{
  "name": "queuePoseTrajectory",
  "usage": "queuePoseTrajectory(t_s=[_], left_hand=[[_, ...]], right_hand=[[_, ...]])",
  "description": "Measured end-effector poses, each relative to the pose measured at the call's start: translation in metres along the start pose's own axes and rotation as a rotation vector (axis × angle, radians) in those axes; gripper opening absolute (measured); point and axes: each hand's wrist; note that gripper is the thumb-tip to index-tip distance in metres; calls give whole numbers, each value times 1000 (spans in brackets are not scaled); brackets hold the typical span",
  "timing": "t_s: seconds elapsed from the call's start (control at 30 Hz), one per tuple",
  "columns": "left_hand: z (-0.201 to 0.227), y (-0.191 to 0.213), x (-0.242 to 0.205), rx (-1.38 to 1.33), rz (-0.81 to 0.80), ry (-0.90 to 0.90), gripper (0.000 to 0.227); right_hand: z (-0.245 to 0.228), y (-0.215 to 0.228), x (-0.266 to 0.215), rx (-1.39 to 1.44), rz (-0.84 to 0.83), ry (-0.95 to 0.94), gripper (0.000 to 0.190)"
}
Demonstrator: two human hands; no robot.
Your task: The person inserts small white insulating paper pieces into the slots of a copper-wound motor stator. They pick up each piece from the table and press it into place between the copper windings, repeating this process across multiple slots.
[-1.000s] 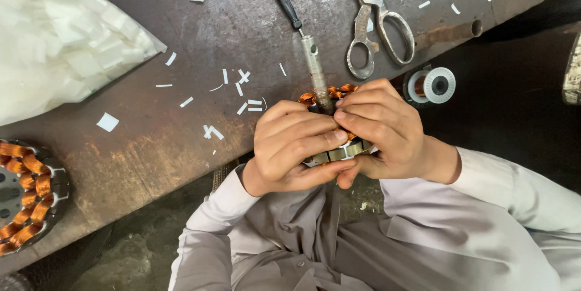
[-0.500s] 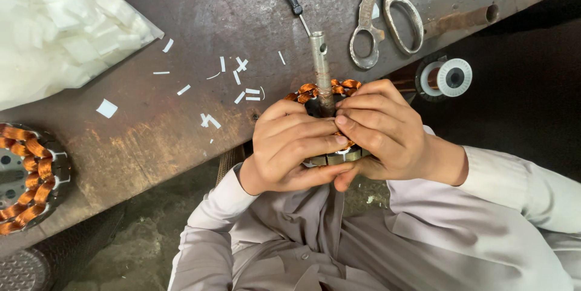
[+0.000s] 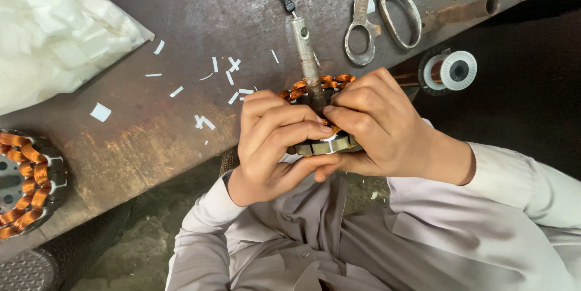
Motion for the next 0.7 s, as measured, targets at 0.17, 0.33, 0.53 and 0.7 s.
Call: queuePoseTrajectory(t_s=[0.17,0.33,0.53,0.7], left_hand=[[6,0,-2,155,1,-172,41],[4,5,1,111,-40,-211,42],[20,4,2,66,-2,-21,39],[28,3,0,104,52,63,40]], right_hand=[[0,0,1,-22,-4,31,73],[0,1,0,-19,-27,2,69],[0,0,4,-17,-33,23,64],[-1,-1,5,-16,-13,19,62]])
Point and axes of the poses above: each hand's wrist, its own x-axis towards the middle knuckle, its own y-axis out of the back of the hand, z = x × y, and after that the axes turned 5 degrees about z, right-handed
